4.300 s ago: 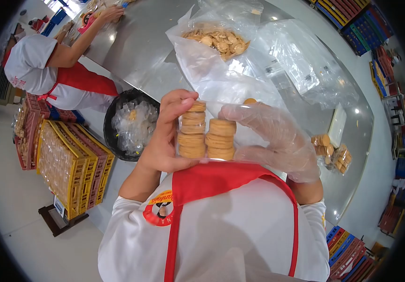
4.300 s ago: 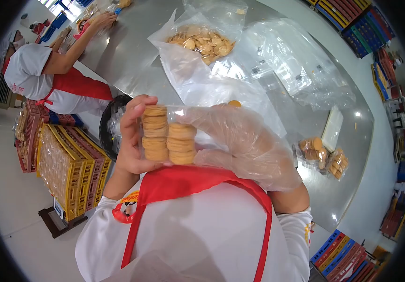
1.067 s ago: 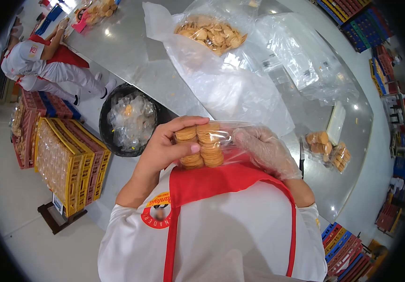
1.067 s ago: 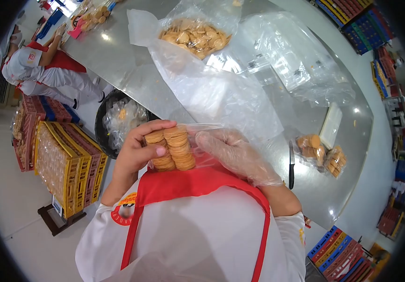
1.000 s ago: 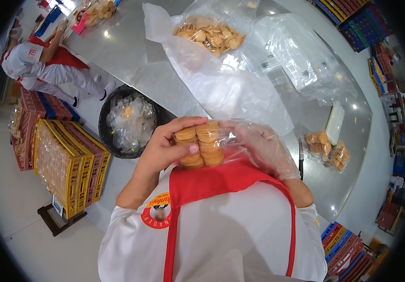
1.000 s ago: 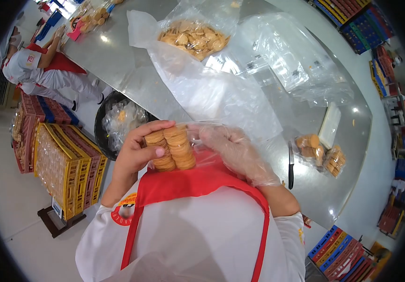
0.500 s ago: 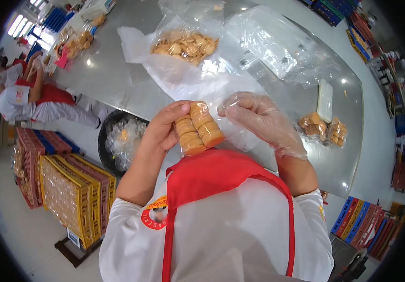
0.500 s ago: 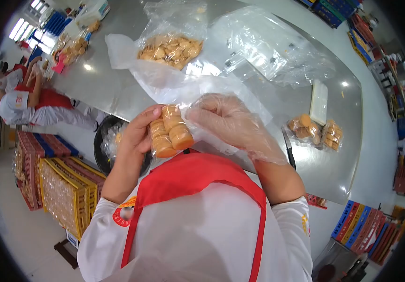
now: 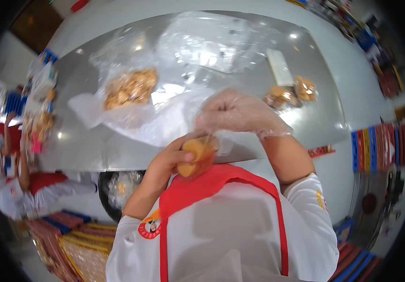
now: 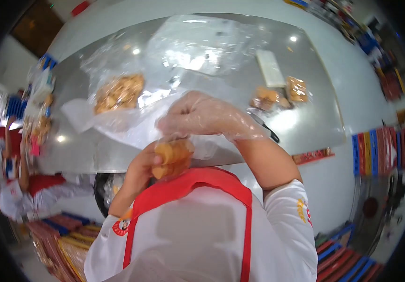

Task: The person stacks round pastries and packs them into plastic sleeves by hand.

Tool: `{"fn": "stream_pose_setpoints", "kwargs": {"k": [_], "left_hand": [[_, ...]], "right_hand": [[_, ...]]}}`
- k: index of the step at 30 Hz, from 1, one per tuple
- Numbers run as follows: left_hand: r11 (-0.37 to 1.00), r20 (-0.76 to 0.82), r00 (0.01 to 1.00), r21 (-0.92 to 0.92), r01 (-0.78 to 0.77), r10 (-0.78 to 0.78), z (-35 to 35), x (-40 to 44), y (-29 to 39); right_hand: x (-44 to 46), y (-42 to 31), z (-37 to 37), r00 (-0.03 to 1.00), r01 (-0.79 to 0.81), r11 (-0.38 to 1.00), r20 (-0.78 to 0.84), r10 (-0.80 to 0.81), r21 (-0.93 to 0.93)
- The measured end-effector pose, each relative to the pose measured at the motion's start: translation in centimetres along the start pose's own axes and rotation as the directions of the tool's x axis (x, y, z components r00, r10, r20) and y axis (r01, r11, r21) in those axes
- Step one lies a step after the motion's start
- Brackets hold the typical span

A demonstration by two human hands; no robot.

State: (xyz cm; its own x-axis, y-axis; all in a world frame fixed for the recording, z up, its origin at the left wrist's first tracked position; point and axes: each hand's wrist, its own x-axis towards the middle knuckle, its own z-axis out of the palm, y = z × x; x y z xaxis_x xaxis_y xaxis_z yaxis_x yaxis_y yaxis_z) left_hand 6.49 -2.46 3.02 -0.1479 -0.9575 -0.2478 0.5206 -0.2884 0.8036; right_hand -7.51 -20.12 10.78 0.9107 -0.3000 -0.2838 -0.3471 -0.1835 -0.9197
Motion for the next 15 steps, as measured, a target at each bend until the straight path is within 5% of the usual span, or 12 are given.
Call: {"fn": "stream_pose_setpoints", "kwargs": {"k": [5, 7, 11, 15], "left_hand": [[0.961, 0.024, 0.981, -0.199, 0.192, -0.191, -1.1, 1.4, -2.8], [0.957, -0.065, 0.977, -0.227, 0.182, -0.202, 1.8, 2.0, -1.7], [0.953, 0.169, 0.947, -0.087, 0.292, -0.275, 3.4, 5.6, -1.8], [0.944, 0.429, 0.841, 0.127, 0.304, -0.329, 4.5, 10.2, -2.6]], "right_hand": [[-2.9, 5.1, 0.0, 0.945, 0.295, 0.951, 0.117, -0.304, 0.090], [-4.9, 6.0, 0.0, 0.962, 0.241, 0.961, 0.100, -0.255, 0.133], [-8.9, 5.8, -1.5, 0.959, 0.260, 0.965, 0.105, -0.263, 0.043], [-13.5, 7.8, -2.9, 0.934, 0.339, 0.935, -0.082, -0.347, -0.103]]}}
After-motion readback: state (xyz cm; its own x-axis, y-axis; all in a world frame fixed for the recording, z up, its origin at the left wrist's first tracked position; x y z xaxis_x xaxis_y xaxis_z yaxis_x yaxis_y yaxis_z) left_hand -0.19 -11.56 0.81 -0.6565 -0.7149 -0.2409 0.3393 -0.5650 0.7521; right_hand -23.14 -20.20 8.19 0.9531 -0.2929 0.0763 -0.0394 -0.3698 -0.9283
